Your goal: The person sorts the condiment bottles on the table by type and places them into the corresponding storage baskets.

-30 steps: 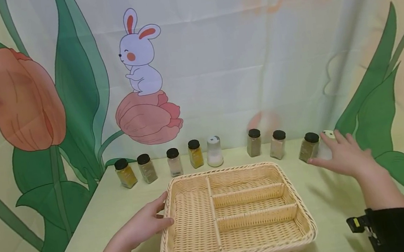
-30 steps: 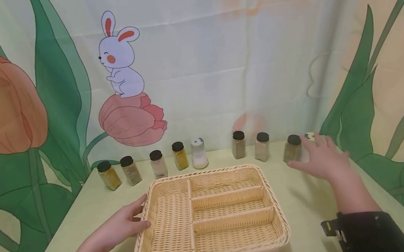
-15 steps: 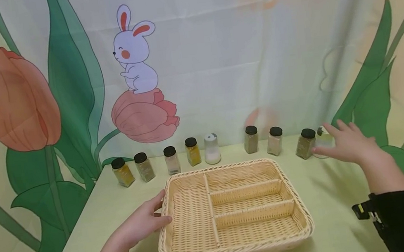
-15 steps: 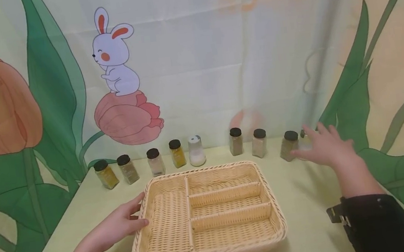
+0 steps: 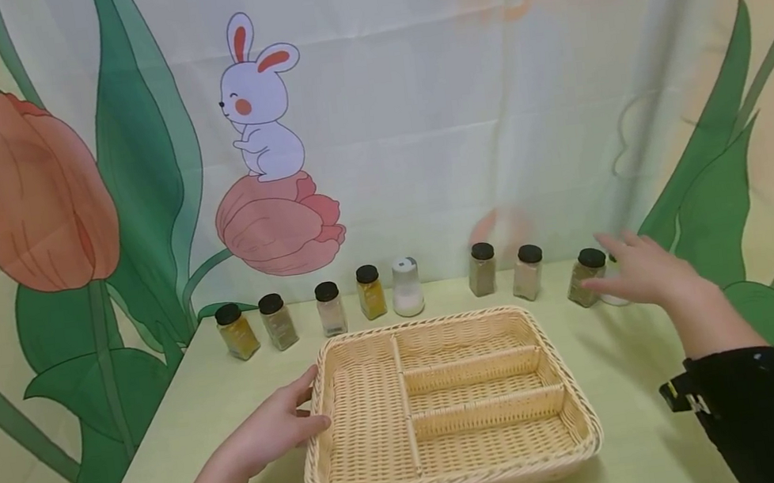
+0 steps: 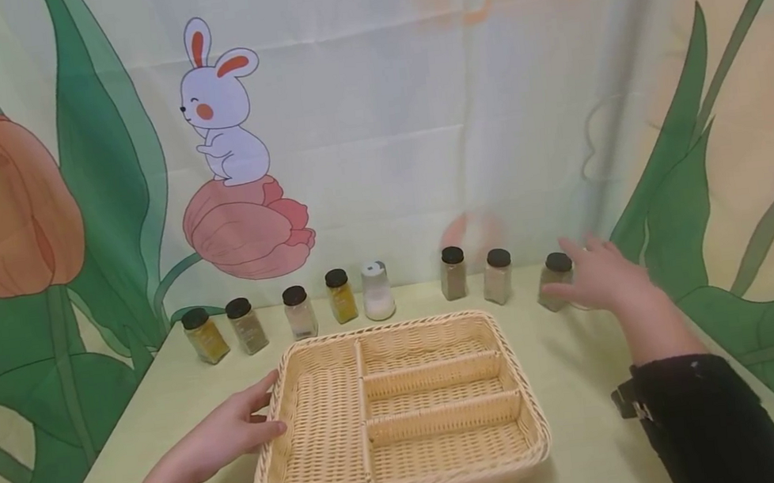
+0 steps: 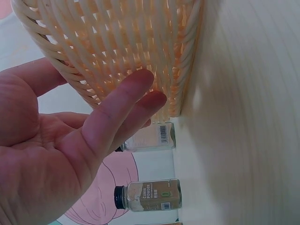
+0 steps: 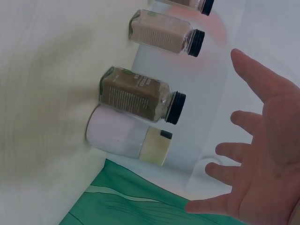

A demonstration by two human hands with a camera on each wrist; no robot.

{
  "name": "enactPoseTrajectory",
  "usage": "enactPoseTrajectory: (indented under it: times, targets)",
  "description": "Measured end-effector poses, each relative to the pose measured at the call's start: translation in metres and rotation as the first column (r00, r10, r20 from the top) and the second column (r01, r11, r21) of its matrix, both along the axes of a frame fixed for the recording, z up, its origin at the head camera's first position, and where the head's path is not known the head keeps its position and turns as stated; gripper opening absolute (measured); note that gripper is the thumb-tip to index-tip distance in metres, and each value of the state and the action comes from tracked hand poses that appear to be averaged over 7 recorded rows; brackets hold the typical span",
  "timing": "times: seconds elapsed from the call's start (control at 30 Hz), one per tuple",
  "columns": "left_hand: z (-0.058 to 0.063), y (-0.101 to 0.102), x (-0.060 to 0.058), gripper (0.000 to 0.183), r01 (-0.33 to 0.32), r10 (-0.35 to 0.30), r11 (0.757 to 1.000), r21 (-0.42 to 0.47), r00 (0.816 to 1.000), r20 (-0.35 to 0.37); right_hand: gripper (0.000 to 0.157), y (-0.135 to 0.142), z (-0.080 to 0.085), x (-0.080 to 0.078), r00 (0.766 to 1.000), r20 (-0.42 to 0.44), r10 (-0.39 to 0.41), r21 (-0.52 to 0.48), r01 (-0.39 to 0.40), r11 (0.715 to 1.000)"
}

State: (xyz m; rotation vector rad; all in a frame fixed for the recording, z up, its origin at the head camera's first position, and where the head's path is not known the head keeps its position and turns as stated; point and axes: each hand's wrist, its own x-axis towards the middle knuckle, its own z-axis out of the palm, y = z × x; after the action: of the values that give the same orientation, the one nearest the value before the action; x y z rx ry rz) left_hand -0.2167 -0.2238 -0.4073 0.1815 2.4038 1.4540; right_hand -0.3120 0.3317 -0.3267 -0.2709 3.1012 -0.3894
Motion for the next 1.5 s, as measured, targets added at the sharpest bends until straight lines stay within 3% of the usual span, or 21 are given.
enactPoseTrajectory:
  times: [0.5,0.9,1.33,1.5]
  targets:
    - [0.001,0.003,0.001,0.089,0.01,-0.01,1.0,0.009,1.0,0.0,0.106,-0.019,-0.012,-0.021,0.999,0.024,0.022,0.032,-0.023,0.999]
    - [-0.001,0.003,0.0,0.09,0.014,-0.015,0.999,0.03,1.0,0.018,0.104,-0.018,-0.037,-0.029,0.998,0.067,-0.004,-0.007,0.005,1.0]
    - [0.0,0.002,0.0,0.09,0.006,-0.007,1.0,0.029,1.0,0.019,0.103,-0.02,-0.043,-0.031,0.996,0.085,0.006,-0.007,-0.005,1.0]
    - [0.001,0.001,0.001,0.09,-0.007,0.007,1.0,0.017,1.0,0.016,0.084,-0.021,-0.038,-0.034,0.996,0.076,0.05,-0.002,-0.05,0.999]
